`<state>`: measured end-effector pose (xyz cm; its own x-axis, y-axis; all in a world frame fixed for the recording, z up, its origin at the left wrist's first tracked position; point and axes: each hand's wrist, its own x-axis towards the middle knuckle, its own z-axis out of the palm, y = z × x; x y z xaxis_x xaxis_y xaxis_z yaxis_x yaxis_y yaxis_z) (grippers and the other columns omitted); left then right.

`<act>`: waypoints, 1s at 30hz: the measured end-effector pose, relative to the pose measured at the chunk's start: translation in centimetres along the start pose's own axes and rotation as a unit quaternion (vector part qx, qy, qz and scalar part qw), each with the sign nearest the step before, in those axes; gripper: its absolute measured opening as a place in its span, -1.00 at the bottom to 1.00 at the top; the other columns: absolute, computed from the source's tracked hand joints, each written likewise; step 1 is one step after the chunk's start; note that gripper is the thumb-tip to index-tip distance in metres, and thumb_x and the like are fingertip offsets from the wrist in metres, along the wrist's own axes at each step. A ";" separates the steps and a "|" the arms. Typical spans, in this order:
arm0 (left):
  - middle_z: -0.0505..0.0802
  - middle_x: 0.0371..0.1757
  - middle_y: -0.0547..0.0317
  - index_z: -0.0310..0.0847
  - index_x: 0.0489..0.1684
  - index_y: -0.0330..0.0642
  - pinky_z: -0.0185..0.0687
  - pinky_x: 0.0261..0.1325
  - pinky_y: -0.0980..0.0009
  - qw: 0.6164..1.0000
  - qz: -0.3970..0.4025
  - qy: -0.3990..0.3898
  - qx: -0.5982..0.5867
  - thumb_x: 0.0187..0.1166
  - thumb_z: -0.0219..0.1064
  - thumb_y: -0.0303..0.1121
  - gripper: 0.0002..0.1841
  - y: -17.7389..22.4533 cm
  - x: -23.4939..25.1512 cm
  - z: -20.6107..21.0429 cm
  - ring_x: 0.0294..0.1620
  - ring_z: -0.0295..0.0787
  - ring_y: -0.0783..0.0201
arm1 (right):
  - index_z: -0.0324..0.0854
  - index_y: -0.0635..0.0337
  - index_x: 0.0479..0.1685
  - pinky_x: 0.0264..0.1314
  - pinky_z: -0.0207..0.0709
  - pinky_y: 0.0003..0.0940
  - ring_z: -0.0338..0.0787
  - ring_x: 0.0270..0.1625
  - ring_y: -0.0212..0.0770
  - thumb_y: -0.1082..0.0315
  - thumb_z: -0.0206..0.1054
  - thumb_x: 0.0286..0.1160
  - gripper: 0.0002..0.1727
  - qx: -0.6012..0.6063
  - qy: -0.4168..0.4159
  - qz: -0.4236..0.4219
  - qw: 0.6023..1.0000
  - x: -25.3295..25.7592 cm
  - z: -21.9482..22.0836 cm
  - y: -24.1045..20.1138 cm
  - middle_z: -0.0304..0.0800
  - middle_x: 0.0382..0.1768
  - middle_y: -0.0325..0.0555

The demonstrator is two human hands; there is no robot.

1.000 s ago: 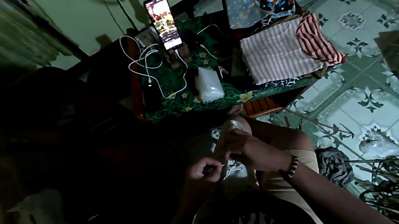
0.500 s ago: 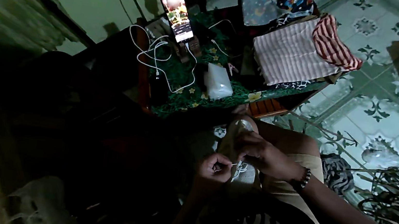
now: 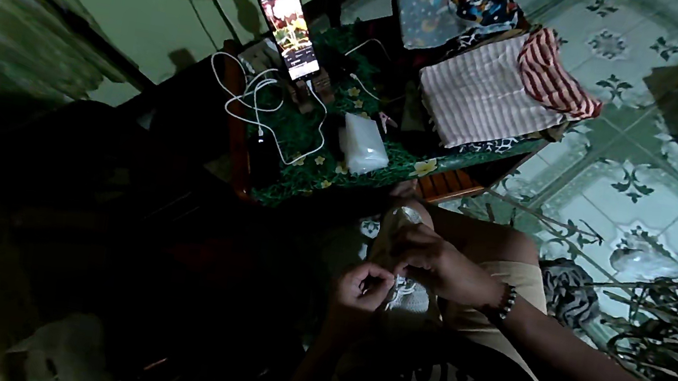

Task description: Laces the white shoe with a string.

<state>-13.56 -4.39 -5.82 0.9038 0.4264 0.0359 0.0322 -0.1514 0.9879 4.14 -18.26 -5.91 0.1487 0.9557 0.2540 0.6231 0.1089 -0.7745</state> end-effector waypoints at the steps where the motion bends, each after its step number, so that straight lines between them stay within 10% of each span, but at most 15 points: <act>1: 0.89 -0.25 0.19 0.80 -0.22 -0.34 0.71 -0.19 0.58 1.000 -0.005 0.003 0.000 0.45 0.41 -0.56 -0.93 -0.1 -0.1 0.0 -0.29 0.78 0.49 | 0.84 0.14 -0.18 0.59 0.44 -0.14 0.62 0.43 -0.11 0.36 0.32 0.63 -0.83 -0.002 0.009 0.001 1.000 0.0 0.2 0.0 0.80 0.11 -0.07; 17: 0.91 -0.27 0.19 0.79 -0.26 -0.35 0.76 -0.19 0.58 0.998 -0.013 0.048 -0.028 0.35 0.49 -0.62 -0.91 -0.5 -0.4 0.9 -0.30 0.81 0.49 | 0.84 0.07 -0.26 0.43 0.47 0.15 0.59 0.37 0.08 -0.11 0.44 0.50 -0.60 -0.133 0.155 0.090 0.975 -2.2 1.8 -1.8 0.73 0.16 0.01; 22: 0.91 -0.25 0.18 0.79 -0.24 -0.37 0.76 -0.15 0.58 0.998 -0.017 0.054 -0.026 0.36 0.42 -0.64 -0.90 -0.5 -0.6 0.9 -0.29 0.81 0.49 | 0.89 -0.11 -0.04 0.54 0.32 0.26 0.47 0.55 0.08 -0.02 0.32 0.52 -0.68 -0.087 0.093 0.109 0.986 -2.6 1.9 -2.4 0.65 0.39 -0.03; 30: 0.92 -0.20 0.16 0.79 -0.21 -0.38 0.78 -0.14 0.54 0.998 -0.007 0.049 -0.048 0.35 0.48 -0.63 -0.88 -0.7 -0.7 1.0 -0.25 0.83 0.46 | 0.86 0.00 -0.20 0.59 0.28 0.27 0.44 0.59 0.06 0.08 0.39 0.52 -0.76 -0.072 0.072 0.124 0.987 -2.5 1.7 -2.9 0.66 0.38 -0.05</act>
<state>-13.82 -5.48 -6.67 0.8574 0.5137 0.0319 -0.0005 -0.0612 0.9981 0.65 -20.52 -5.33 0.4126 0.8977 0.1548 0.6551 -0.1743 -0.7352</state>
